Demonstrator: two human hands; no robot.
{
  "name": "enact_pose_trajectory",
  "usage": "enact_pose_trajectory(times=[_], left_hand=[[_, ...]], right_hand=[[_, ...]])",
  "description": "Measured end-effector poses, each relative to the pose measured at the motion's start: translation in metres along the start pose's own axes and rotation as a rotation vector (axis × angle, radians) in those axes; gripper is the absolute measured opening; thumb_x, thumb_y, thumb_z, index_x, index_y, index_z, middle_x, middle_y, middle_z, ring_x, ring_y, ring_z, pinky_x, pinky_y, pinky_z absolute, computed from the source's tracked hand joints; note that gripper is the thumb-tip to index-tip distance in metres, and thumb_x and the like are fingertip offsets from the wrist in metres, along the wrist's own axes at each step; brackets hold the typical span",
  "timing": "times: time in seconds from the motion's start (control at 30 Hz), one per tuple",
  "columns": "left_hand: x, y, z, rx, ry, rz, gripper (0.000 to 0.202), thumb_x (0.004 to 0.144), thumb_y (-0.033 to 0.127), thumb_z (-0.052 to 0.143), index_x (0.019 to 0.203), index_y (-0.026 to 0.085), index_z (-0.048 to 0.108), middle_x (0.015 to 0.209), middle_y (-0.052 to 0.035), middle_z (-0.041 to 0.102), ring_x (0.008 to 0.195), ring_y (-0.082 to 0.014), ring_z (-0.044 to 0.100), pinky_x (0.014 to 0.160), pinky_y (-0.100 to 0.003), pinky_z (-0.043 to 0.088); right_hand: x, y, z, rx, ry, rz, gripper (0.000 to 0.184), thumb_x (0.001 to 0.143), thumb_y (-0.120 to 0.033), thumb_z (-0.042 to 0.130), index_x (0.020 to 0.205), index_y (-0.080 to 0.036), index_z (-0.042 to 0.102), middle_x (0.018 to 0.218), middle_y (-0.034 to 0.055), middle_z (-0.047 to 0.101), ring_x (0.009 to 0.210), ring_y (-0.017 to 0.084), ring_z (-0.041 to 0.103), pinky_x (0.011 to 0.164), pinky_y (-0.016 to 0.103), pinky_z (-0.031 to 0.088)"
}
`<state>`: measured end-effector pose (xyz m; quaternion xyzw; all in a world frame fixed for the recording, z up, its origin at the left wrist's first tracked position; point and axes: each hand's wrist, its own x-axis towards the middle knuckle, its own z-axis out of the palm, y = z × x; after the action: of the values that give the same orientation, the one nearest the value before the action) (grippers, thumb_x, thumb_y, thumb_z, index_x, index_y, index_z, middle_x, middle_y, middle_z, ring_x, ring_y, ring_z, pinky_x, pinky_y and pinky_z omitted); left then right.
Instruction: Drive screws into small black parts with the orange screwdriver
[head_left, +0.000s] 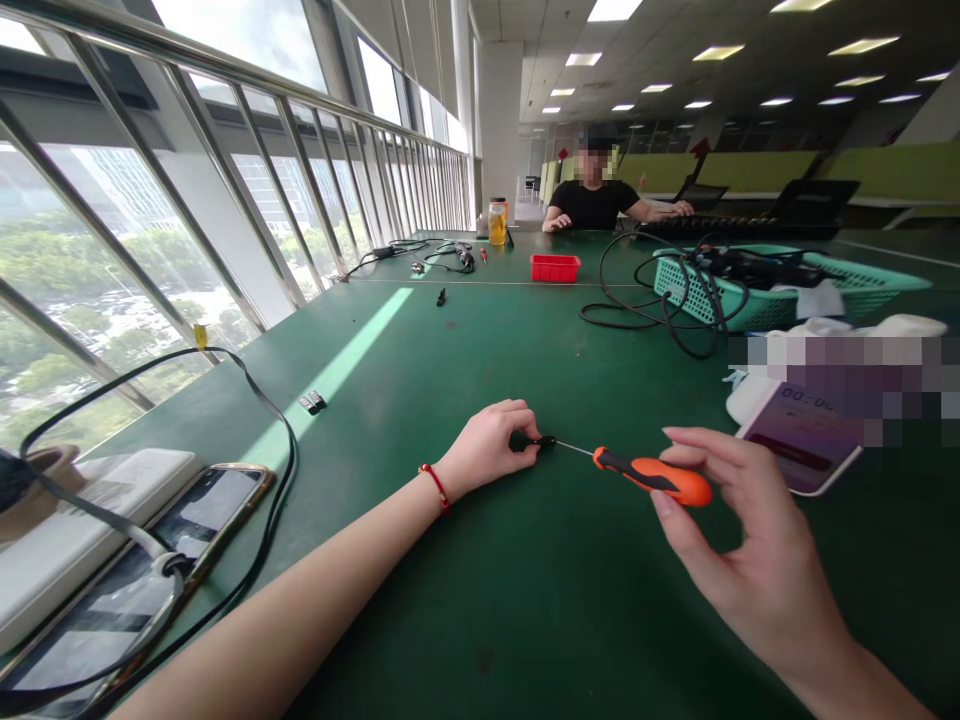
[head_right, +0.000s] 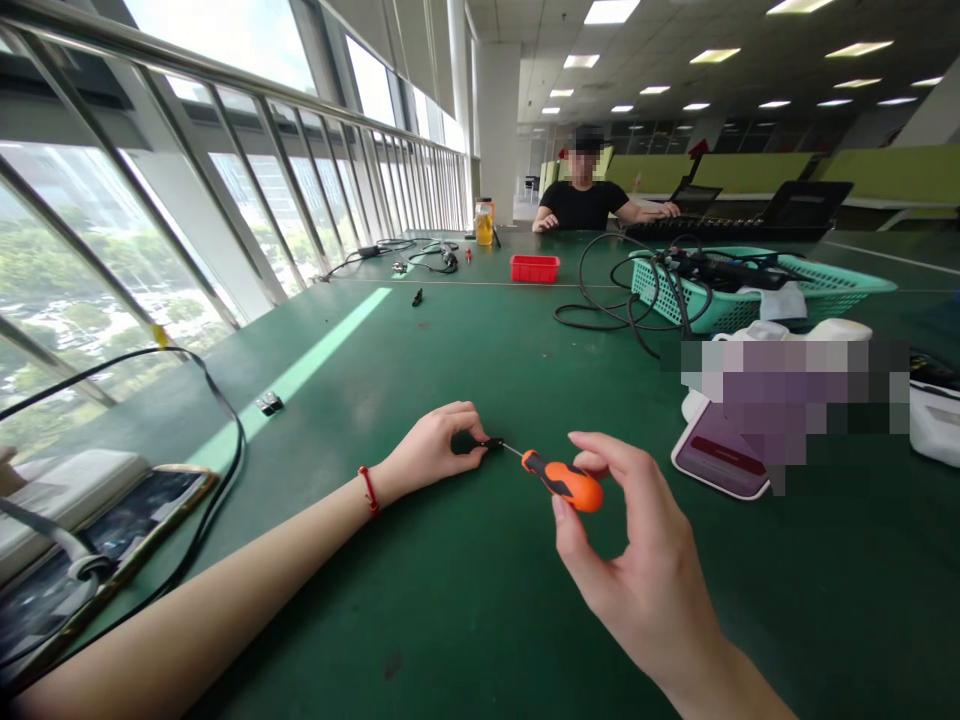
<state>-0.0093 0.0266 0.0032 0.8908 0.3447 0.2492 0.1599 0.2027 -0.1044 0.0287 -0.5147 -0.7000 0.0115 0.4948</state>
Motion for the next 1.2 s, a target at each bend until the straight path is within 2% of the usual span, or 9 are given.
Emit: enact_pose_trajectory(times=[0.1,0.2,0.3,0.53,0.73,0.9,0.97,1.1,1.2], left_hand=[[0.0,-0.0012,0.0007,-0.001,-0.003,0.004,0.002,0.074,0.018,0.059,0.075,0.018,0.058,0.082,-0.0012,0.06,0.079,-0.0148,0.057,0.068,-0.024,0.045],[0.0001,-0.0011,0.0009,-0.004,0.0,0.003,0.001,0.074,0.018,0.059,0.075,0.018,0.058,0.082,-0.0011,0.06,0.079,-0.0147,0.057,0.068,-0.024,0.045],[0.0,0.0004,0.0002,0.001,0.004,-0.003,0.001,0.074,0.018,0.059,0.074,0.018,0.058,0.081,-0.001,0.06,0.078,-0.0146,0.057,0.068,-0.024,0.045],[0.0002,0.0003,-0.0003,0.012,0.0,-0.001,0.002,0.074,0.018,0.059,0.075,0.018,0.058,0.081,-0.0007,0.06,0.078,-0.0147,0.057,0.068,-0.024,0.045],[0.0002,-0.0006,0.0012,0.012,0.004,0.005,0.002,0.074,0.019,0.058,0.075,0.018,0.058,0.082,-0.0008,0.06,0.079,-0.0147,0.057,0.069,-0.025,0.045],[0.0003,-0.0015,0.0011,-0.001,0.026,-0.032,0.001,0.073,0.019,0.057,0.074,0.018,0.057,0.083,-0.0008,0.06,0.079,-0.015,0.057,0.069,-0.025,0.045],[0.0004,-0.0026,0.0011,-0.02,0.027,-0.039,0.001,0.073,0.019,0.057,0.074,0.018,0.057,0.084,-0.0009,0.06,0.08,-0.0149,0.057,0.068,-0.025,0.045],[0.0003,-0.0046,0.0016,-0.041,0.023,-0.036,0.002,0.073,0.019,0.057,0.075,0.018,0.058,0.085,-0.0013,0.06,0.08,-0.0149,0.057,0.069,-0.025,0.045],[0.0,-0.0051,0.002,-0.045,0.02,-0.036,0.002,0.074,0.019,0.057,0.075,0.018,0.058,0.085,-0.0013,0.06,0.08,-0.0148,0.057,0.07,-0.025,0.046]], right_hand=[[0.0008,-0.0003,0.0002,-0.002,0.015,-0.009,0.033,0.083,-0.03,0.058,0.115,-0.021,0.052,0.094,0.005,0.06,0.086,0.017,0.063,0.073,0.029,0.054],[-0.0008,0.0021,-0.0002,-0.014,-0.079,0.034,0.023,0.086,-0.032,0.058,0.106,-0.024,0.057,0.085,0.0024,0.062,0.072,0.014,0.063,0.064,0.025,0.053],[-0.0015,0.0044,-0.0004,-0.008,-0.121,0.037,0.02,0.088,-0.035,0.055,0.104,-0.025,0.059,0.088,0.0027,0.064,0.073,0.013,0.064,0.061,0.022,0.052],[0.001,0.0022,0.0004,-0.006,0.031,-0.027,0.033,0.085,-0.029,0.057,0.117,-0.022,0.052,0.101,0.0056,0.06,0.092,0.017,0.062,0.078,0.028,0.053],[0.0003,0.0011,-0.0011,-0.044,-0.068,-0.01,0.016,0.086,-0.029,0.057,0.101,-0.024,0.059,0.087,0.0018,0.061,0.07,0.012,0.063,0.063,0.023,0.052],[0.0012,-0.0014,0.0005,-0.06,-0.003,-0.068,0.031,0.083,-0.026,0.059,0.113,-0.022,0.054,0.091,0.0031,0.06,0.082,0.015,0.062,0.074,0.027,0.053],[0.0015,-0.0023,0.0006,-0.064,-0.003,-0.084,0.03,0.083,-0.024,0.059,0.112,-0.022,0.054,0.093,0.0034,0.06,0.084,0.015,0.062,0.074,0.027,0.053],[0.002,-0.0036,0.0007,-0.058,-0.097,-0.112,0.017,0.085,-0.026,0.057,0.102,-0.025,0.058,0.085,0.001,0.062,0.073,0.014,0.062,0.068,0.028,0.053],[0.0024,-0.005,0.0017,-0.069,-0.084,-0.121,0.022,0.085,-0.025,0.057,0.107,-0.024,0.057,0.084,0.0018,0.062,0.075,0.015,0.062,0.07,0.03,0.053]])
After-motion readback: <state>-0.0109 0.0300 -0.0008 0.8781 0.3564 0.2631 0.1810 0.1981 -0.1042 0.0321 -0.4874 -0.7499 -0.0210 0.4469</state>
